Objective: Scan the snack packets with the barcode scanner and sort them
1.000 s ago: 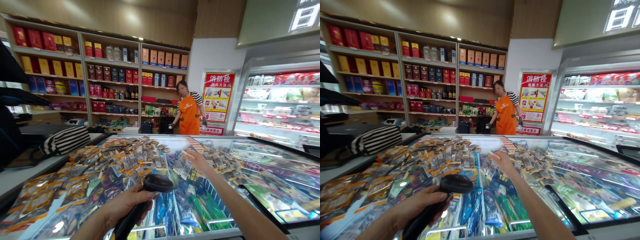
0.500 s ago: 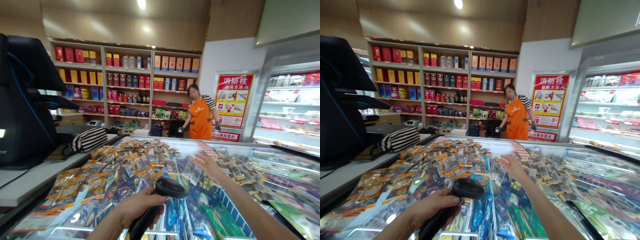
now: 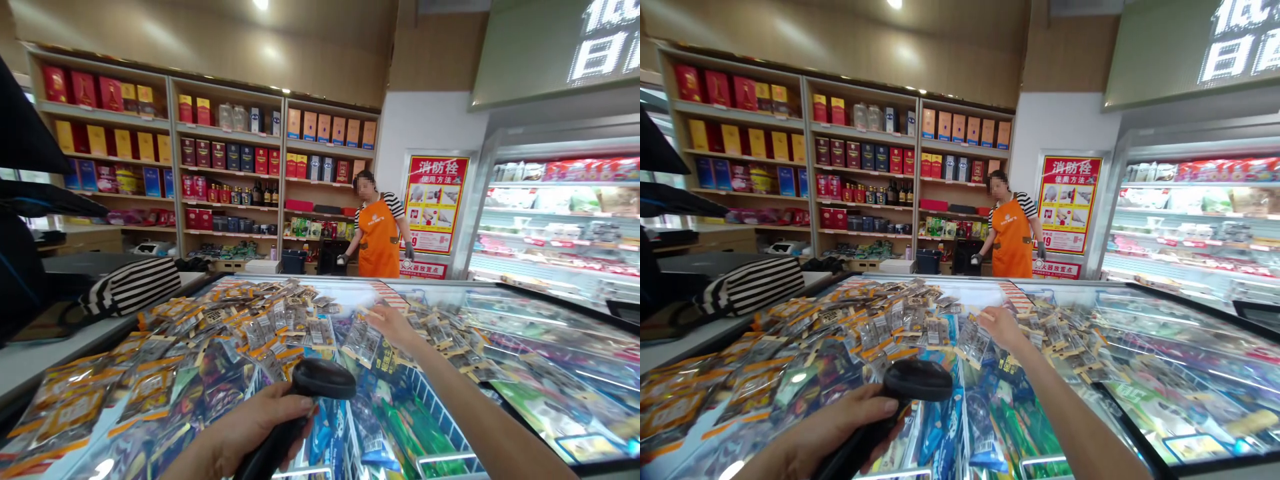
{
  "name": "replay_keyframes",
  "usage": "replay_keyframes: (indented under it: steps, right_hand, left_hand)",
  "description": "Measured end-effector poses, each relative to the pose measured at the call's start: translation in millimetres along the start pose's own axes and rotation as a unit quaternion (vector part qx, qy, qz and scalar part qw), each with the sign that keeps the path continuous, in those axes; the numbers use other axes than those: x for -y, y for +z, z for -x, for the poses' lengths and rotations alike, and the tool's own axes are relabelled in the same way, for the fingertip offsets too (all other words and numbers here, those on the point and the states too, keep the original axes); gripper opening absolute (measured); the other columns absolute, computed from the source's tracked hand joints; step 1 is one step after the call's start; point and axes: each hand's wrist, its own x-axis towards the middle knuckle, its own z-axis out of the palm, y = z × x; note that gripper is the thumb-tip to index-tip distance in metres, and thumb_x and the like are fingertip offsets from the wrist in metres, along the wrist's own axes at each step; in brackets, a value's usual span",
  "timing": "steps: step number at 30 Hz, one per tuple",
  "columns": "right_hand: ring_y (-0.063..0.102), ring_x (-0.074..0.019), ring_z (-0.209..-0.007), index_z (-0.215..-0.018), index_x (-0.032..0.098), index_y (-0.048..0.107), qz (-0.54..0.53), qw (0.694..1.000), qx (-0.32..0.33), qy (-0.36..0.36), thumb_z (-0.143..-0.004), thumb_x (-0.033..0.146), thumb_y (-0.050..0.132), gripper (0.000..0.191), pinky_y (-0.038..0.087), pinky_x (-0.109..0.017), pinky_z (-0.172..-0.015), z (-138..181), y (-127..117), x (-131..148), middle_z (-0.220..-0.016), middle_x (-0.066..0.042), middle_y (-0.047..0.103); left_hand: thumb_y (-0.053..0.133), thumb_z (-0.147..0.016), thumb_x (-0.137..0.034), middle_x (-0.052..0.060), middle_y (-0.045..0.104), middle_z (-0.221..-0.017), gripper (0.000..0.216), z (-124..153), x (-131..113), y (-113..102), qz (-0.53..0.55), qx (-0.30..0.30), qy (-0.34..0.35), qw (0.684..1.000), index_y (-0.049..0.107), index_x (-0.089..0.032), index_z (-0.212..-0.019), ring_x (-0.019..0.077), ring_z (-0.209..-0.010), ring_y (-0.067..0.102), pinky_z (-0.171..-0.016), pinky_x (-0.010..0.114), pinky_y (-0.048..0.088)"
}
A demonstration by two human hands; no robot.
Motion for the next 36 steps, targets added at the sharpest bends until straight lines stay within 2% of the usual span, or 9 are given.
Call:
replay_keyframes:
  steps: [7, 12, 21, 25, 31, 36]
  right_hand:
    - [0.042, -0.0116, -0.049, -0.062, 0.017, 0.054, 0.006, 0.999, -0.025, 0.02, -0.069, 0.038, 0.039, 0.027, 0.026, -0.022, -0.047, -1, -4, -7, -0.049, 0.003, 0.045]
    - [0.043, -0.0116, -0.05, -0.062, 0.017, 0.054, 0.016, 0.999, -0.034, 0.013, -0.069, 0.038, 0.04, 0.026, 0.027, -0.022, -0.048, -4, -7, -13, -0.05, 0.002, 0.045]
    - [0.04, -0.0108, -0.049, -0.063, 0.016, 0.054, 0.011, 0.999, -0.024, 0.025, -0.069, 0.037, 0.04, 0.026, 0.025, -0.022, -0.046, -3, -5, -10, -0.048, 0.003, 0.041]
    - [0.038, -0.0099, -0.046, -0.063, 0.016, 0.055, 0.016, 0.999, -0.016, 0.036, -0.07, 0.039, 0.04, 0.029, 0.024, -0.022, -0.044, 0, -5, -19, -0.047, 0.004, 0.039]
    - [0.038, -0.0094, -0.043, -0.065, 0.017, 0.056, -0.004, 0.997, -0.024, 0.073, -0.07, 0.04, 0.04, 0.029, 0.025, -0.022, -0.043, 4, -7, -46, -0.044, 0.004, 0.039]
    - [0.039, -0.0102, -0.041, -0.066, 0.016, 0.057, -0.026, 0.997, -0.026, 0.068, -0.071, 0.041, 0.04, 0.031, 0.025, -0.023, -0.042, 5, -7, -54, -0.043, 0.003, 0.042]
  left_hand:
    - [0.051, -0.069, -0.033, -0.001, 0.049, -0.056, 0.021, -1, -3, 4, 0.007, 0.02, 0.036, 0.999, 0.049, -0.013, -0.068, 0.0058, -0.041, 0.044, -0.037, 0.017, 0.036]
    - [0.052, -0.068, -0.033, 0.0, 0.051, -0.058, 0.02, 0, -7, 7, 0.01, 0.04, 0.018, 0.999, 0.049, -0.013, -0.069, 0.0063, -0.042, 0.045, -0.037, 0.017, 0.036]
    - [0.054, -0.067, -0.033, -0.001, 0.05, -0.055, 0.021, 1, -7, 10, -0.001, 0.03, 0.019, 0.999, 0.048, -0.013, -0.067, 0.0061, -0.042, 0.044, -0.038, 0.017, 0.035]
    - [0.054, -0.068, -0.034, -0.001, 0.051, -0.056, 0.02, 4, -5, 3, 0.02, 0.007, 0.014, 1.0, 0.048, -0.014, -0.068, 0.0069, -0.043, 0.046, -0.038, 0.017, 0.036]
    - [0.056, -0.064, -0.039, 0.0, 0.053, -0.056, 0.026, 10, -6, -1, 0.046, -0.047, 0.027, 0.997, 0.052, -0.014, -0.072, 0.006, -0.039, 0.044, -0.035, 0.016, 0.035]
    - [0.059, -0.061, -0.04, 0.0, 0.054, -0.053, 0.027, 9, -5, 2, 0.053, -0.047, 0.032, 0.997, 0.051, -0.015, -0.066, 0.0064, -0.039, 0.045, -0.034, 0.016, 0.033]
